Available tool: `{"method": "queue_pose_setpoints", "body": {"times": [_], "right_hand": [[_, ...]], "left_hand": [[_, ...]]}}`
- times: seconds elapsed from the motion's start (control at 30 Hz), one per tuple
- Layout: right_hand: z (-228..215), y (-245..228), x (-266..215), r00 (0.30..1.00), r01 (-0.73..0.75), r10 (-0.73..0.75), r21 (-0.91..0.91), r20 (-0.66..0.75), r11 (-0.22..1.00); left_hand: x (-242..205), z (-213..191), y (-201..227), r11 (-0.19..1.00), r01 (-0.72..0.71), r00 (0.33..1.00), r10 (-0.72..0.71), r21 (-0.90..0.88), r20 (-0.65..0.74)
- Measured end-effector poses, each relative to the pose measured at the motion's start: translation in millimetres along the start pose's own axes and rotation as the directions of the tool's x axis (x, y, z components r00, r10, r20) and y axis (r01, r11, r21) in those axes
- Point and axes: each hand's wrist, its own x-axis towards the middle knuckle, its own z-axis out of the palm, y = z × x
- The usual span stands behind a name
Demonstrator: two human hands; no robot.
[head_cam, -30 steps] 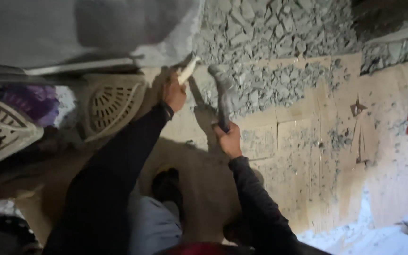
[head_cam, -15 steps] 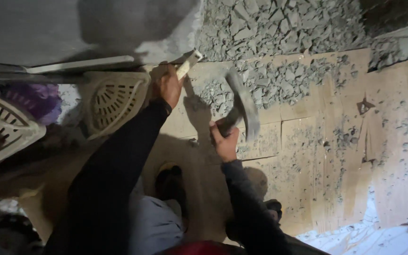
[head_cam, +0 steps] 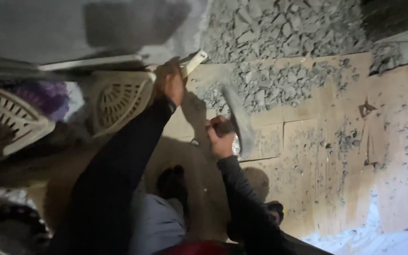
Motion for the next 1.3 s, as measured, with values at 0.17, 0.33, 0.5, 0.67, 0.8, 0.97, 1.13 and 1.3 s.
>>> {"method": "queue_pose_setpoints", "body": {"times": [0.17,0.33,0.5,0.67,0.8,0.97,1.13,1.3], "right_hand": [[14,43,68,0.996,-0.092,0.092,-0.034,0.014,0.995],[1,-15,20,0.982,-0.181,0.18,-0.02,-0.05,0.983],[3,-35,10,0.985,-0.043,0.08,0.233,-0.153,0.972],[-12,-25,10,0.946,-0.299,0.316,0.179,-0.074,0.937],[-18,37,-2,0.888,-0.453,0.458,0.093,-0.044,0.887],[-31,63,-11,0.813,-0.533,0.582,0.389,-0.008,0.751],[-54,15,-14,0.768,-0.573,0.63,0.566,0.117,0.593],[-69,29,-14,0.741,-0.622,0.574,0.679,0.349,0.39]], "left_hand": [[32,-79,17,0.85,0.274,0.952,-0.173,-0.451,0.251],[0,39,34,0.898,0.376,0.9,-0.295,-0.23,0.32],[2,13,29,0.946,0.319,0.944,-0.31,-0.066,0.116],[-77,12,19,0.816,0.267,0.732,0.174,-0.513,0.659],[-81,-45,12,0.568,0.606,0.591,0.146,-0.557,0.793],[-62,-25,-2,0.966,-0.196,0.936,0.236,-0.171,0.261],[-61,-44,-9,0.967,-0.157,0.909,0.22,-0.199,0.355],[-59,-48,-9,0.966,-0.189,0.94,0.229,-0.175,0.252]]}}
